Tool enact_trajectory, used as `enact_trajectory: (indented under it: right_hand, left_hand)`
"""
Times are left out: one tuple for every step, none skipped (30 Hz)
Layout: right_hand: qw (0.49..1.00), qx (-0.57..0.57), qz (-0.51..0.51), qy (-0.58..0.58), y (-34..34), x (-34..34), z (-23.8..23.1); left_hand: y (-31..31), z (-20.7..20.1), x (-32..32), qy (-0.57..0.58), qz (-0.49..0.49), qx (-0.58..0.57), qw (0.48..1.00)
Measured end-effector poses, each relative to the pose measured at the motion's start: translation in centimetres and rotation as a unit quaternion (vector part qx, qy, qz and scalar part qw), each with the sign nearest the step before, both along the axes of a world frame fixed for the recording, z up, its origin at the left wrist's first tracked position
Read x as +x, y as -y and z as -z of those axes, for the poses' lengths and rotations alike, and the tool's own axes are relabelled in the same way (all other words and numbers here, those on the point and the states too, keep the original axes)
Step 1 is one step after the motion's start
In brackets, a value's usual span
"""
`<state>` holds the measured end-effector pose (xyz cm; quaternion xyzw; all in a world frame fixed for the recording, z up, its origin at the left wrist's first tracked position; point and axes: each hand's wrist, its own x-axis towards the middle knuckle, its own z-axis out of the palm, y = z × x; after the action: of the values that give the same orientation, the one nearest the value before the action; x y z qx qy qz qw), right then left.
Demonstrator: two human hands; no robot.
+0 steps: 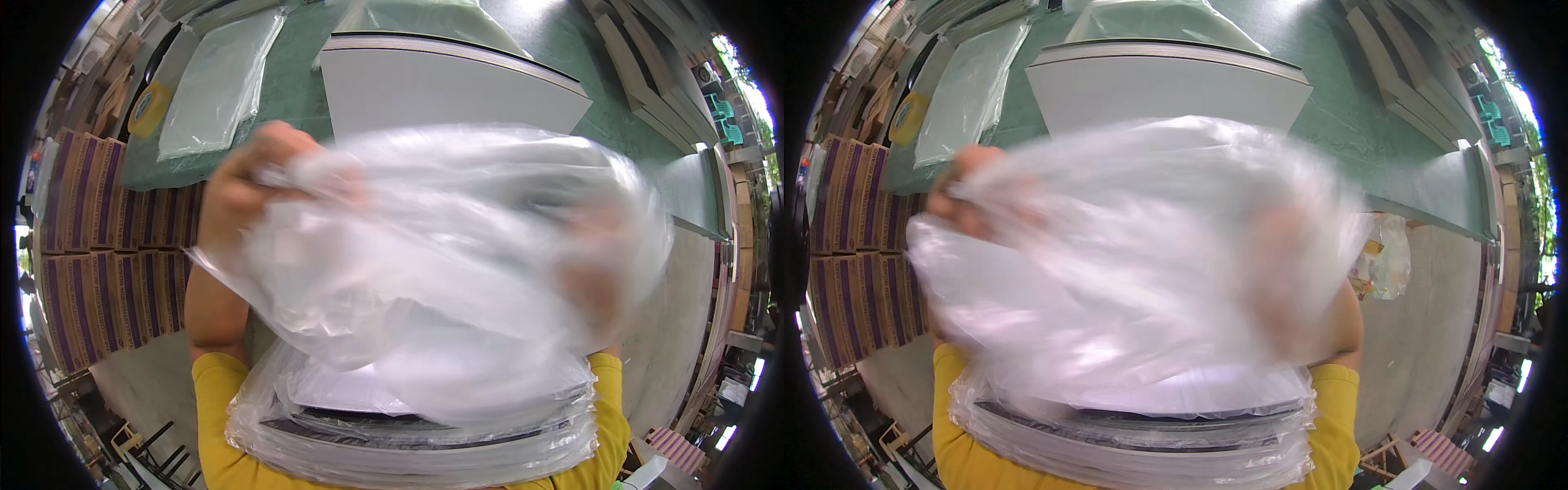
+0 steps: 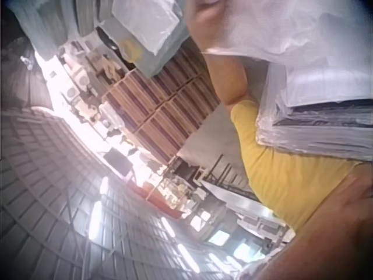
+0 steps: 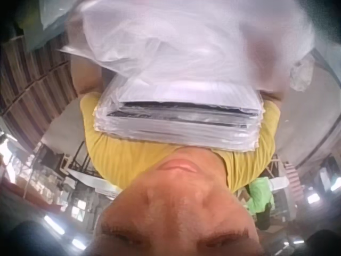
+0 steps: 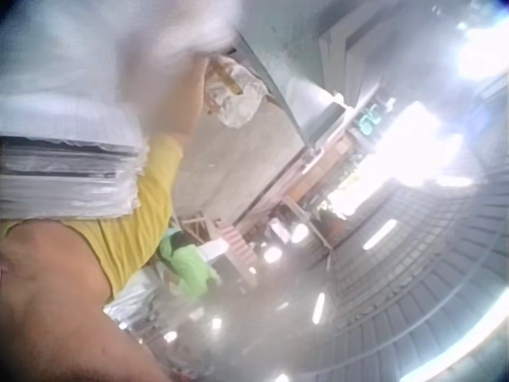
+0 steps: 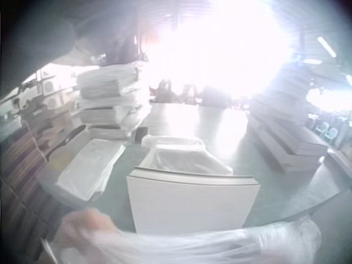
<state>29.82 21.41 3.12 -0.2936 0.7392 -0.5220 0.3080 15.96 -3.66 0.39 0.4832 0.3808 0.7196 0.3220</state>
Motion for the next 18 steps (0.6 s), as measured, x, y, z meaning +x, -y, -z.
enact_trajectory:
  right_hand:
    - [0.997,0.054,-0.060,0.006,0.4,0.0,0.1]
    - [0.991,0.119,-0.057,-0.017,0.4,0.2,0.1]
    - [0.976,0.211,0.001,-0.059,-0.1,0.6,0.0]
    - [0.942,0.309,0.046,-0.127,-0.5,0.9,-0.6]
    - [0.891,0.410,0.091,-0.170,-0.8,1.1,-1.2]
    - [0.866,0.438,0.142,-0.196,-1.6,1.5,-1.3]
    - [0.838,0.460,0.189,-0.223,-2.3,1.8,-1.8]
    - [0.914,0.300,0.197,-0.189,-1.8,2.2,-3.0]
    - [0.952,0.190,0.134,-0.197,-1.3,2.3,-3.1]
    - [0.979,0.068,0.053,-0.184,-0.9,2.4,-3.1]
    - [0.987,-0.038,-0.028,-0.152,-0.4,2.6,-3.1]
    - [0.991,0.043,-0.090,-0.095,-0.6,1.8,-2.5]
    - [0.982,0.128,-0.133,-0.032,-1.0,1.4,-2.3]
    - [0.961,0.208,-0.178,0.032,-1.4,1.3,-2.3]
    - [0.920,0.388,-0.040,-0.031,-1.8,1.2,-1.9]
    - [0.828,0.544,0.096,-0.093,-2.4,1.1,-1.1]
    - [0.834,0.495,0.150,-0.192,-4.4,1.0,1.2]
    - [0.824,0.442,0.204,-0.290,-6.1,1.3,2.8]
  left_hand:
    - [1.1,-1.2,0.9,0.019,0.021,-0.015,0.999]
    - [1.7,-2.7,1.6,0.036,0.050,-0.030,0.998]
    - [0.6,-5.2,0.4,-0.124,0.187,-0.073,0.972]
    - [-0.1,-6.7,0.2,-0.278,0.302,-0.119,0.904]
    - [-0.8,-6.1,1.7,-0.406,0.221,-0.270,0.844]
    - [-1.1,-4.9,3.7,-0.516,0.130,-0.407,0.742]
    - [0.2,-2.1,4.3,-0.592,-0.029,-0.394,0.703]
    - [0.4,-0.5,3.6,-0.586,-0.072,-0.445,0.673]
    - [0.7,1.1,2.5,-0.573,-0.115,-0.498,0.641]
    - [3.1,3.5,1.0,-0.736,-0.090,-0.453,0.495]
    - [2.3,2.9,0.5,-0.729,-0.156,-0.413,0.523]
    - [1.5,1.8,0.5,-0.717,-0.222,-0.371,0.547]
    - [0.7,0.5,0.6,-0.720,-0.210,-0.330,0.573]
    - [0.3,-1.1,1.6,-0.722,-0.199,-0.291,0.595]
    - [0.1,-2.5,2.9,-0.720,-0.193,-0.257,0.615]
    - [0.0,-3.7,5.0,-0.693,-0.162,-0.188,0.677]
    - [0.0,-4.5,7.2,-0.656,-0.128,-0.116,0.734]
    - [-0.2,-4.8,8.4,-0.652,0.011,-0.120,0.749]
